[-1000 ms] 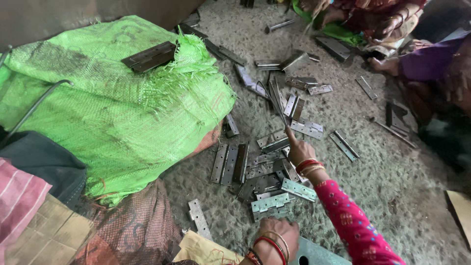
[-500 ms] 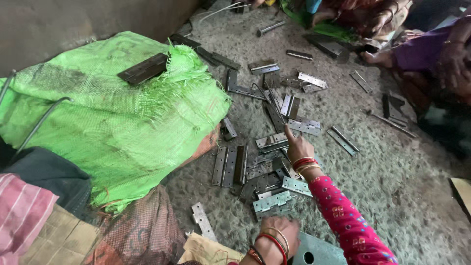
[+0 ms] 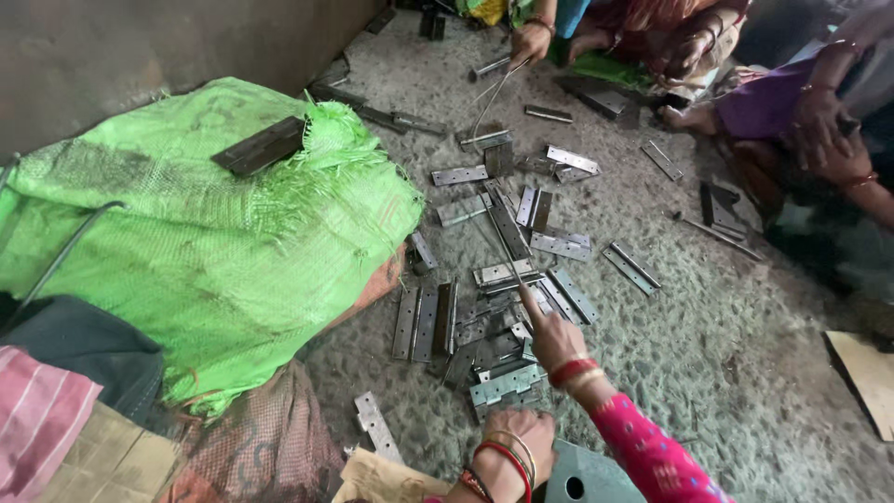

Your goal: The person sits on the floor and assembles metal hinges by hand. They pick up hinge plates, align them on a metal block, and use a hammer to drive pins into the holes, then place the finished hinges into a nearby bucket.

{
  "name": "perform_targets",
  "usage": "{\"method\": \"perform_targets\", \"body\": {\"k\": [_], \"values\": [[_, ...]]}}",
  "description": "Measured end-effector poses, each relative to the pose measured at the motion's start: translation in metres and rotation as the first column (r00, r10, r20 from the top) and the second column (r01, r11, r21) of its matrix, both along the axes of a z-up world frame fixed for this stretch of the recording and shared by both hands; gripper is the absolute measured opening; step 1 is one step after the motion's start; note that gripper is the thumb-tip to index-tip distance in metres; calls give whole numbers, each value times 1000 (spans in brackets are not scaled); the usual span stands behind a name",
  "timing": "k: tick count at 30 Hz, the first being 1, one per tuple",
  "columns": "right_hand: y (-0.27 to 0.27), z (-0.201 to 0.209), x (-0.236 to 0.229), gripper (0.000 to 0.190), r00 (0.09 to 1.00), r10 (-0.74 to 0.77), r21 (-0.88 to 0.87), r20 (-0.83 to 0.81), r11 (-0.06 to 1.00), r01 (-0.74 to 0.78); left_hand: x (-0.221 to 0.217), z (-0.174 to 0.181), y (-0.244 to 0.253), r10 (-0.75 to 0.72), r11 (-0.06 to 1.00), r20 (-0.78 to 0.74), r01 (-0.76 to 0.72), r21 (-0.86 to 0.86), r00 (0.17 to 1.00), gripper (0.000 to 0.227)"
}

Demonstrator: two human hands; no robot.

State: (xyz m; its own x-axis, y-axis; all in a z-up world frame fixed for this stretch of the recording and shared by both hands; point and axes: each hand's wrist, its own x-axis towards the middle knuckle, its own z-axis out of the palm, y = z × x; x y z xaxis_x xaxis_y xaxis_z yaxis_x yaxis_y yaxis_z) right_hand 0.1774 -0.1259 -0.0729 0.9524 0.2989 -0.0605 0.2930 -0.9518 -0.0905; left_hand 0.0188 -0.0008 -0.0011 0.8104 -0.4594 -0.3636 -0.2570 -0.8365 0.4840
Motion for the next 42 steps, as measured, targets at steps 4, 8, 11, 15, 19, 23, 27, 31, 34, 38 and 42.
{"method": "perform_targets", "body": {"k": [4, 8, 11, 15, 19, 23, 27, 31, 34, 38, 42], "values": [[-53, 19, -150, 99, 984, -37, 2, -173, 999, 38, -3, 0, -3, 38, 999, -5, -38, 26, 999, 40], [-85, 40, -189, 72, 999, -20, 435, -49, 899, 39, -9, -7, -12, -12, 1000, 10, 12, -2, 1000, 40], [-84, 41, -138, 65, 991, -132, 307, -2, 943, 126, -7, -8, -13, -31, 999, -17, 31, -8, 999, 34], [-51, 27, 0, 93, 958, -279, 177, 65, 948, 264, -2, -6, -5, 5, 1000, 26, -4, -26, 1000, 37], [5, -2, 85, 87, 951, -305, 127, 47, 946, 297, 2, 2, 2, 41, 999, 10, -41, -12, 999, 38], [20, -23, 46, 89, 975, -221, 40, -13, 974, 221, 4, 8, 3, 32, 999, -1, -32, 3, 999, 39], [-58, -17, -92, 93, 978, -180, 48, -105, 981, 186, 0, 4, 0, 37, 999, 11, -37, 9, 999, 40], [-130, 9, -202, 85, 982, -174, 89, -75, 980, 180, -8, 0, -6, 2, 999, 60, -4, 44, 998, 42], [-150, 32, -230, 80, 969, -216, 160, -117, 959, 234, -7, 4, -9, -29, 995, -35, 32, 91, 999, 42], [-141, 49, -226, 73, 978, -202, 312, -45, 928, 206, -9, 0, -10, -24, 999, -31, 26, 48, 999, 38], [-84, 39, -107, 72, 980, -199, 203, -30, 958, 201, -8, -6, -9, -32, 999, -31, 34, 38, 999, 33]]}}
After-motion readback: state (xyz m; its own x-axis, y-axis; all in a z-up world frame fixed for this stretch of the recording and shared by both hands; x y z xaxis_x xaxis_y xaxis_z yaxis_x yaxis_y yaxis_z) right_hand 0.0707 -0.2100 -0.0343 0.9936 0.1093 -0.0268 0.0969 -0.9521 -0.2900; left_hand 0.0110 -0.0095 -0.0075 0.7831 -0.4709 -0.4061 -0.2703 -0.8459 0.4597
